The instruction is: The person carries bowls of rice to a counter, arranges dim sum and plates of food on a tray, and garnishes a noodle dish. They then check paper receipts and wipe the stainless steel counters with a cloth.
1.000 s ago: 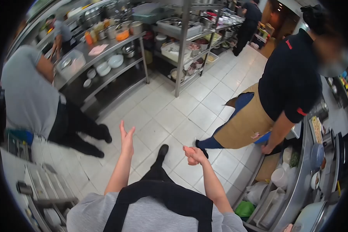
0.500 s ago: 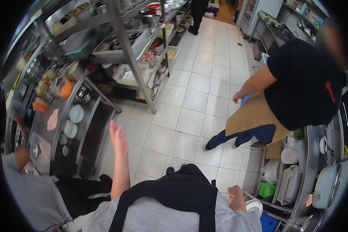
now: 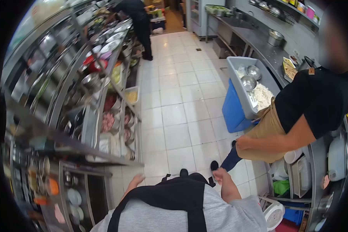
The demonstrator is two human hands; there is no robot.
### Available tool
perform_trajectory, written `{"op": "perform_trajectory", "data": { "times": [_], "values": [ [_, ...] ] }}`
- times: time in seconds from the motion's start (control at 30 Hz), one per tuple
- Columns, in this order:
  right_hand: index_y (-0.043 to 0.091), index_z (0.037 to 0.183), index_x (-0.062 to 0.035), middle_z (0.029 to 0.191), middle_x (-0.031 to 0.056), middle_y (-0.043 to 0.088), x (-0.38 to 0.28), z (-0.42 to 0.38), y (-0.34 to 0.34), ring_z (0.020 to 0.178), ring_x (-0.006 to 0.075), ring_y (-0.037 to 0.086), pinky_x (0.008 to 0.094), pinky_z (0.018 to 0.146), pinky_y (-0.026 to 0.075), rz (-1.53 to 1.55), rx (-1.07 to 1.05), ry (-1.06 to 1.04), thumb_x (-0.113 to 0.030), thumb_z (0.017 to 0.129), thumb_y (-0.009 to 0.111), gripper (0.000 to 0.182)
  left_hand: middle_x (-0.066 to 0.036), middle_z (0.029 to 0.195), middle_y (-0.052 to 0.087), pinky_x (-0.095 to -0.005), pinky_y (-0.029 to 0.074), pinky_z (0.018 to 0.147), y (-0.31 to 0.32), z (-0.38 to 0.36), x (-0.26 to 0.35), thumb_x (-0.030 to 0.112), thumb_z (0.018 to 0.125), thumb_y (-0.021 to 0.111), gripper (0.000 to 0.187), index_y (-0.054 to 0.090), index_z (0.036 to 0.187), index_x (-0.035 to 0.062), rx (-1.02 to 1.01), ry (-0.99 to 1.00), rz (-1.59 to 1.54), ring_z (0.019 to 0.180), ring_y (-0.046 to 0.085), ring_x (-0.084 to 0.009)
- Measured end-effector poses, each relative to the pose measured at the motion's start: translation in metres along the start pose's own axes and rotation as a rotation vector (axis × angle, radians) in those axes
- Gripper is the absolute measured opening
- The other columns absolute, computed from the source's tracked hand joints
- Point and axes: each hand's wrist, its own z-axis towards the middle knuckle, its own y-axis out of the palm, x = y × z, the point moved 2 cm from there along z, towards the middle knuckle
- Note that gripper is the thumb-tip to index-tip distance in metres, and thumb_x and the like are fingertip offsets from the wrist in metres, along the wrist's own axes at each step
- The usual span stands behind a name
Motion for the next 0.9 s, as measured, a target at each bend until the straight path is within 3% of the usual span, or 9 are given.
{"op": "perform_trajectory", "data": {
  "times": [0.03,0.1,0.17,0.3,0.43,0.57,0.63,0.73,0.9],
  "values": [
    [0.055,0.074,-0.0034,0.05,0.0068,0.049,-0.072,-0.048,-0.007,0.034,0.0182,0.045,0.036,0.029,0.029,0.081,0.001,-0.009,-0.023,0.075,0.057,0.019,-0.021,0.125,0.048,-0.0374,0.036,0.098,0.006,0.018,-0.052,0.045,0.076,0.057,0.061,0.052,0.118,0.0016,-0.082,0.013,0.048,0.116,0.046,-0.0333],
    [0.054,0.085,-0.0043,0.051,0.007,0.049,-0.126,-0.009,-0.028,0.034,0.0164,0.044,0.0333,0.029,0.028,0.14,0.001,-0.146,-0.028,0.081,0.054,0.024,-0.022,0.091,0.063,-0.0418,0.048,0.071,-0.003,0.007,-0.074,0.037,0.075,0.061,0.04,0.063,0.09,-0.0002,-0.005,-0.229,-0.072,0.08,0.061,-0.0337],
    [0.053,0.088,-0.0025,0.052,0.0077,0.05,-0.205,-0.002,-0.043,0.036,0.0163,0.046,0.0329,0.031,0.031,0.043,0.119,-0.259,-0.027,0.084,0.052,0.025,-0.021,0.085,0.062,-0.0411,0.047,0.068,-0.019,-0.024,-0.1,0.03,0.076,0.059,0.033,0.061,0.084,-0.0018,0.087,-0.56,-0.579,0.075,0.058,-0.0307],
    [0.054,0.094,-0.0011,0.055,0.0101,0.053,-0.285,0.032,-0.083,0.04,0.0173,0.049,0.0344,0.033,0.035,0.015,0.362,-0.402,-0.026,0.086,0.052,0.026,-0.022,0.086,0.061,-0.041,0.046,0.07,-0.072,0.015,-0.089,0.028,0.074,0.06,0.032,0.06,0.086,-0.0027,-0.056,-0.536,-0.396,0.077,0.058,-0.0322],
    [0.055,0.096,-0.0023,0.059,0.0113,0.056,-0.309,0.05,-0.108,0.043,0.0189,0.052,0.0347,0.035,0.036,0.084,0.407,-0.164,-0.024,0.085,0.052,0.024,-0.022,0.086,0.06,-0.0409,0.046,0.072,-0.156,0.142,-0.027,0.025,0.073,0.06,0.033,0.059,0.089,-0.0036,-0.132,-0.284,-0.147,0.079,0.058,-0.0337],
    [0.059,0.081,-0.0032,0.064,0.0111,0.06,-0.266,0.07,-0.09,0.048,0.0235,0.056,0.0366,0.04,0.041,0.661,0.439,0.153,-0.023,0.083,0.056,0.02,-0.023,0.087,0.06,-0.0409,0.045,0.074,-0.287,0.327,0.093,0.023,0.072,0.061,0.034,0.058,0.092,-0.0045,-0.021,0.098,0.048,0.082,0.058,-0.0352],
    [0.059,0.067,-0.0043,0.059,0.0099,0.058,-0.247,0.073,-0.081,0.046,0.0227,0.055,0.0369,0.041,0.041,0.399,0.476,0.323,-0.024,0.079,0.061,0.023,-0.023,0.087,0.059,-0.0408,0.045,0.075,-0.346,0.416,0.18,0.022,0.071,0.061,0.035,0.058,0.093,-0.0049,0.146,0.263,0.039,0.083,0.058,-0.036],
    [0.057,0.058,-0.0046,0.054,0.0087,0.055,-0.263,0.05,-0.065,0.045,0.0205,0.053,0.036,0.041,0.041,0.536,0.334,0.536,-0.021,0.075,0.061,0.024,-0.018,0.103,0.059,-0.0376,0.045,0.082,-0.408,0.527,0.327,0.018,0.077,0.059,0.042,0.05,0.114,0.0002,0.279,0.53,-0.084,0.095,0.057,-0.028],
    [0.054,0.052,-0.0047,0.05,0.0067,0.053,-0.26,0.111,-0.056,0.042,0.0188,0.05,0.035,0.039,0.039,0.877,0.399,0.436,-0.017,0.072,0.058,0.023,-0.02,0.116,0.054,-0.0332,0.044,0.088,-0.442,0.545,0.596,0.014,0.082,0.058,0.045,0.045,0.123,-0.0002,0.015,0.889,-0.289,0.106,0.054,-0.025]
  ]
}}
